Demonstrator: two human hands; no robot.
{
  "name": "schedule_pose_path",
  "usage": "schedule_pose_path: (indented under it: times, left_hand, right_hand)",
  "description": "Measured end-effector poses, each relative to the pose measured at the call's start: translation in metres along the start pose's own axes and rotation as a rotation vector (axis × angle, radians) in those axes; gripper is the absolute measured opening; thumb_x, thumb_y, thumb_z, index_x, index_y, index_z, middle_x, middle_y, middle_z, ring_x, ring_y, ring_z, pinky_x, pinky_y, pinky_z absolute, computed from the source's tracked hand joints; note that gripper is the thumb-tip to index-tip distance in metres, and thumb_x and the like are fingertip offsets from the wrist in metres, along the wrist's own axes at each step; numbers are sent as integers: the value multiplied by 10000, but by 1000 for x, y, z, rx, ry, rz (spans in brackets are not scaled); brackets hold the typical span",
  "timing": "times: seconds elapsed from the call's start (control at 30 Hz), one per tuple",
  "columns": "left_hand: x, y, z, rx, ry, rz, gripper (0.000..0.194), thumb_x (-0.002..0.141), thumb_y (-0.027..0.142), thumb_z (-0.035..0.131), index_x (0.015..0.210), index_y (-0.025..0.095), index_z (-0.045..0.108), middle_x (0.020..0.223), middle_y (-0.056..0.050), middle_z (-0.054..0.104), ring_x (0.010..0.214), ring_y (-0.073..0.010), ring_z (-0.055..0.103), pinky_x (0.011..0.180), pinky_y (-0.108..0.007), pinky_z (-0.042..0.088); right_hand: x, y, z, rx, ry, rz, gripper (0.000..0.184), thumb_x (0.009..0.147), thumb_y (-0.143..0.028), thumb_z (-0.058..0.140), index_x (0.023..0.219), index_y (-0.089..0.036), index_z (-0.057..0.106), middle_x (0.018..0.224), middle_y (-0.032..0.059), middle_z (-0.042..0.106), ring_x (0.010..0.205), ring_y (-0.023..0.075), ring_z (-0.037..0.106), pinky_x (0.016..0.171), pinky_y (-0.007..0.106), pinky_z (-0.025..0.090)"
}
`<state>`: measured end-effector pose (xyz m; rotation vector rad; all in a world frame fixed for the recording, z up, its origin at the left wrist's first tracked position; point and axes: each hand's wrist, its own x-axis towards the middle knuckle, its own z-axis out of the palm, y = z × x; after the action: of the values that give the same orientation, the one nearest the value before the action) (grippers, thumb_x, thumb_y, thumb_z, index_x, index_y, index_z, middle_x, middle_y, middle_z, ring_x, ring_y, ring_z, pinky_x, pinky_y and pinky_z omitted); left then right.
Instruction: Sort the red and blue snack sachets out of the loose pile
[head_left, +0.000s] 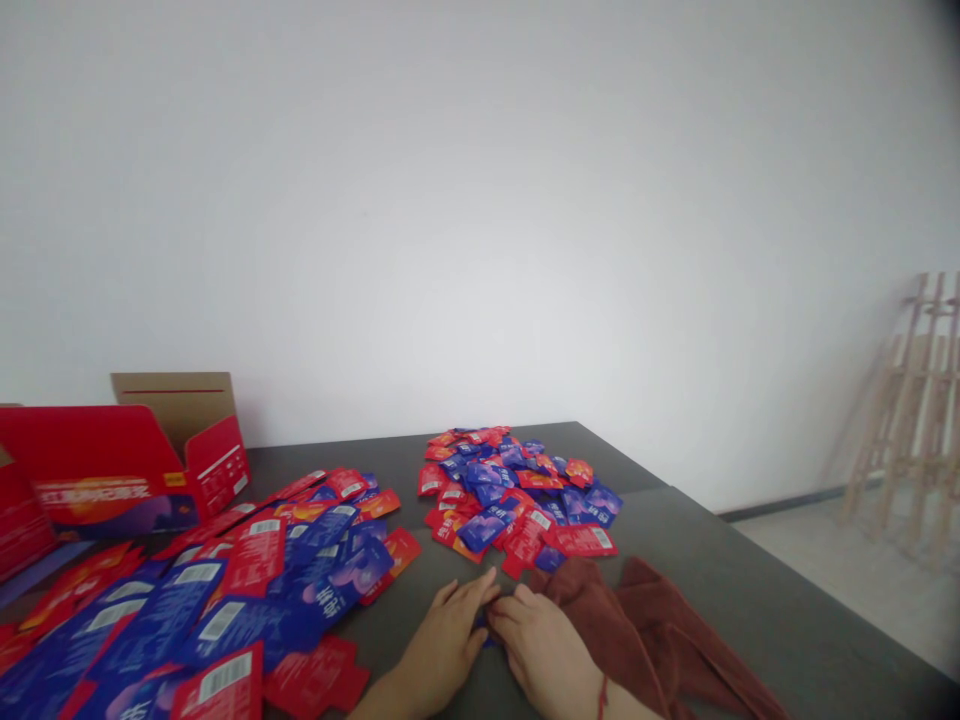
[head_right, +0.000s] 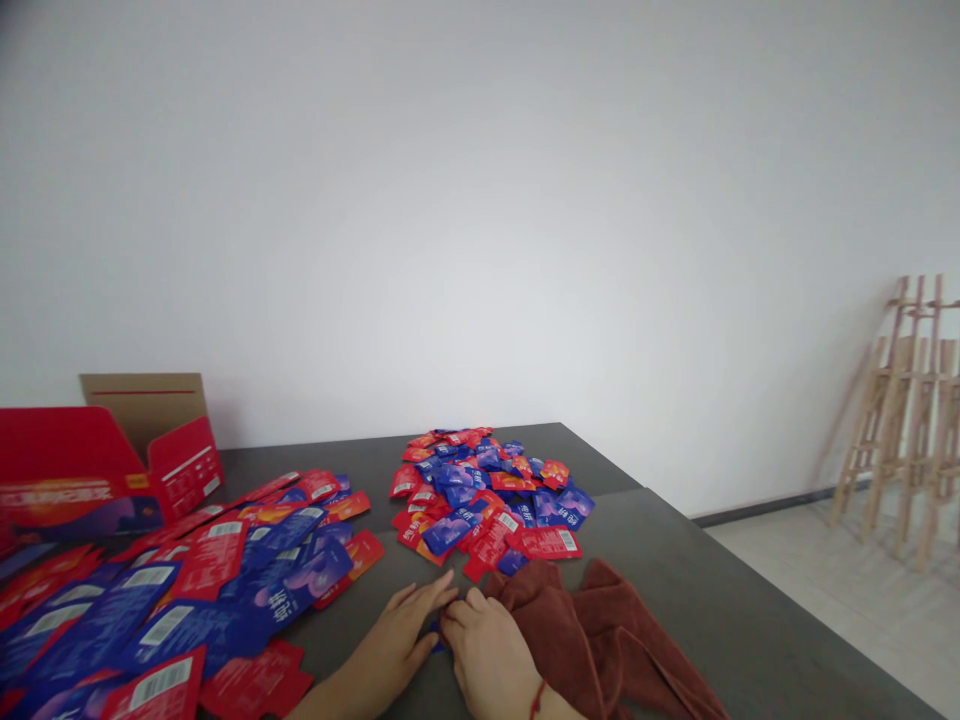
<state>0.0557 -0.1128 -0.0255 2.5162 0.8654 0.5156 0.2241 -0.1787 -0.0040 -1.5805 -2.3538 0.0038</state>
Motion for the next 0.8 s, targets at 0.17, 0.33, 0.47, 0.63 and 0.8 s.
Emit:
schedule_pose_path:
  times: [0.17,0.33,0.47,0.63,0.8]
  left_hand:
    - [1,4,-3,-56,-34,-27,770,764,77,446,1473,271,214,1410,-25,494,1328,-167,389,1148,-451,190]
    - [2,7,-6,-68,-40,-32,770,761,83,456,1472,256,216,1409,-38,493,1326,-173,387,1144,-450,178]
    - [2,4,-4,-49,-30,-24,763,761,84,470,1465,253,229,1428,-37,470,1332,-173,375,1143,-448,185]
    - [1,1,-2,-41,-18,-1,781,755,68,457,1470,260,209,1428,-36,471,1327,-171,379,1138,-463,196]
    - [2,5,-6,-47,-42,-14,770,771,91,456,1479,249,194,1416,-46,487,1328,-176,381,1138,-464,189]
  right_hand:
    - [-22,15,-8,31,24,-33,297,852,-69,504,1047,-230,661,1087,-5,668,996,181,549,881,279,423]
    - [-18,27,-14,-49,72,82,313,850,-27,462,1006,-190,679,1031,37,677,952,195,553,871,298,425]
    - [3,14,-3,-94,25,60,271,863,-55,474,1001,-166,680,1010,45,680,940,214,547,856,322,420]
    - [-2,4,7,-71,35,-42,256,866,-110,519,1075,-187,645,1089,27,661,973,214,533,826,326,414]
    - [-22,20,-9,-15,43,-3,305,866,-72,492,1097,-194,649,1094,21,669,960,201,535,854,301,412]
